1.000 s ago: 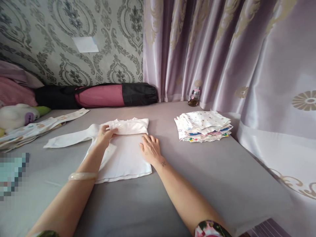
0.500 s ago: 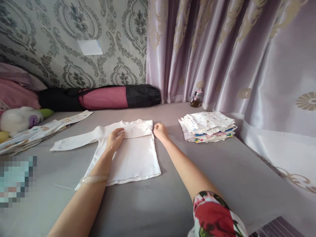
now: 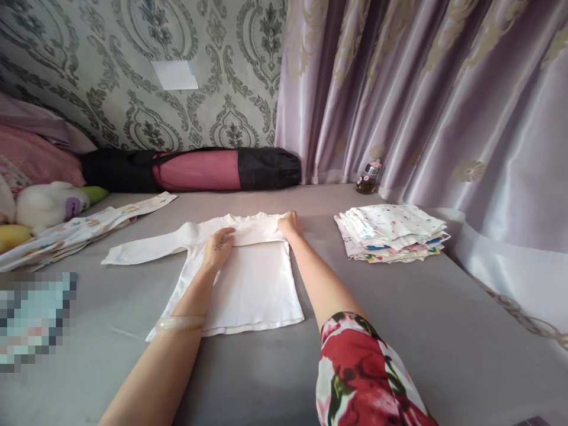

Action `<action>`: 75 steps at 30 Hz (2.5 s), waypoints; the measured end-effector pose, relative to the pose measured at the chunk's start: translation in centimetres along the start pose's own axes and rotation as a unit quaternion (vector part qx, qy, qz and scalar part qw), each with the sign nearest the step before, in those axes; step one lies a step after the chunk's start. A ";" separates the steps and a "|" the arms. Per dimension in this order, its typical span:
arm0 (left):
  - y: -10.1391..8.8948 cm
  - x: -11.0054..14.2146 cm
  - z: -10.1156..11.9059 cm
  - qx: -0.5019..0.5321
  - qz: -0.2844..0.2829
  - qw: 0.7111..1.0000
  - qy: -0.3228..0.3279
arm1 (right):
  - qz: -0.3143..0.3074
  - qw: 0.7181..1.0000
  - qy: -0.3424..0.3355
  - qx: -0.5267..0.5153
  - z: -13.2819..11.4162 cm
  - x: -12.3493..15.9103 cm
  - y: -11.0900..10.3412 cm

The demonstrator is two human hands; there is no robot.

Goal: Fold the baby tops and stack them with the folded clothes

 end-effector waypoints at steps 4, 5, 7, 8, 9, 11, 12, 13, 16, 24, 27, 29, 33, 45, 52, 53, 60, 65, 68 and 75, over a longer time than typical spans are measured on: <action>0.2 0.0 -0.1 -0.001 0.006 1.000 0.007 | 0.013 1.000 0.006 0.015 -0.1 1.6 0.3; 0.2 0.0 -0.1 0.000 0.010 1.000 0.010 | 0.016 1.000 -0.008 0.026 -0.2 1.9 0.4; 0.2 0.0 -0.1 -0.001 0.015 1.000 0.016 | 0.026 0.997 -0.045 0.059 -0.2 2.5 0.6; 0.2 0.0 -0.2 -0.005 0.016 1.000 0.020 | 0.034 0.995 -0.059 0.075 -0.1 2.6 0.8; 0.3 0.0 -0.2 -0.010 0.017 1.000 0.025 | 0.044 0.993 -0.066 0.085 0.0 2.8 0.9; 0.3 -0.1 -0.2 -0.024 0.018 0.999 0.034 | 0.063 0.993 -0.056 0.083 0.3 2.7 0.9; 0.4 -0.1 -0.3 -0.031 0.019 0.999 0.039 | 0.065 0.994 -0.046 0.073 0.6 2.5 0.9; 0.4 -0.1 -0.4 -0.035 0.020 0.998 0.044 | 0.061 0.996 -0.034 0.062 0.8 2.2 0.7; 0.5 -0.2 -0.5 -0.039 0.026 0.997 0.056 | 0.023 0.999 -0.011 0.032 1.6 0.7 -0.3; 0.8 -0.4 -0.6 -0.063 0.029 0.995 0.069 | 0.043 0.989 -0.134 0.046 1.5 1.9 -1.8; 0.7 -0.4 -0.6 -0.097 0.033 0.991 0.088 | 0.012 0.967 -0.238 0.092 0.2 4.2 0.1; 0.7 -0.2 -0.5 -0.132 0.026 0.986 0.101 | -0.018 0.961 -0.247 0.120 -0.2 5.0 1.4; 0.6 0.4 -0.2 -0.191 0.007 0.979 0.069 | -0.049 0.965 -0.218 0.139 0.0 5.2 2.5; 0.6 1.3 0.1 -0.233 -0.002 0.970 0.066 | -0.063 0.966 -0.204 0.147 0.1 5.0 2.5; 0.5 1.3 0.3 -0.294 0.011 0.955 0.038 | -0.081 0.965 -0.189 0.163 -0.4 5.2 2.0; 0.4 1.3 0.4 -0.294 0.009 0.955 0.037 | -0.069 0.965 -0.192 0.167 -0.7 5.4 1.9; 0.0 1.4 1.0 -0.264 -0.029 0.963 0.044 | -0.107 0.951 -0.263 0.125 -2.4 8.8 3.4; -0.3 1.1 0.8 -0.215 -0.018 0.976 0.031 | -0.128 0.947 -0.271 0.112 -3.6 9.7 4.6; -0.7 0.7 0.5 -0.179 -0.002 0.984 0.002 | -0.141 0.942 -0.288 0.096 -4.6 10.1 5.1; -1.4 -0.5 -0.6 -0.097 0.025 0.995 -0.030 | -0.182 0.927 -0.314 0.096 -7.4 11.1 6.4</action>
Point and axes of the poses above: each hand's wrist, its own x-axis away from the middle knuckle, its own y-axis out of the palm, z = x × y, the point moved 3 cm from there along -x, towards the middle knuckle, and after that the axes turned 5 degrees about -x, right-handed, at the moved point
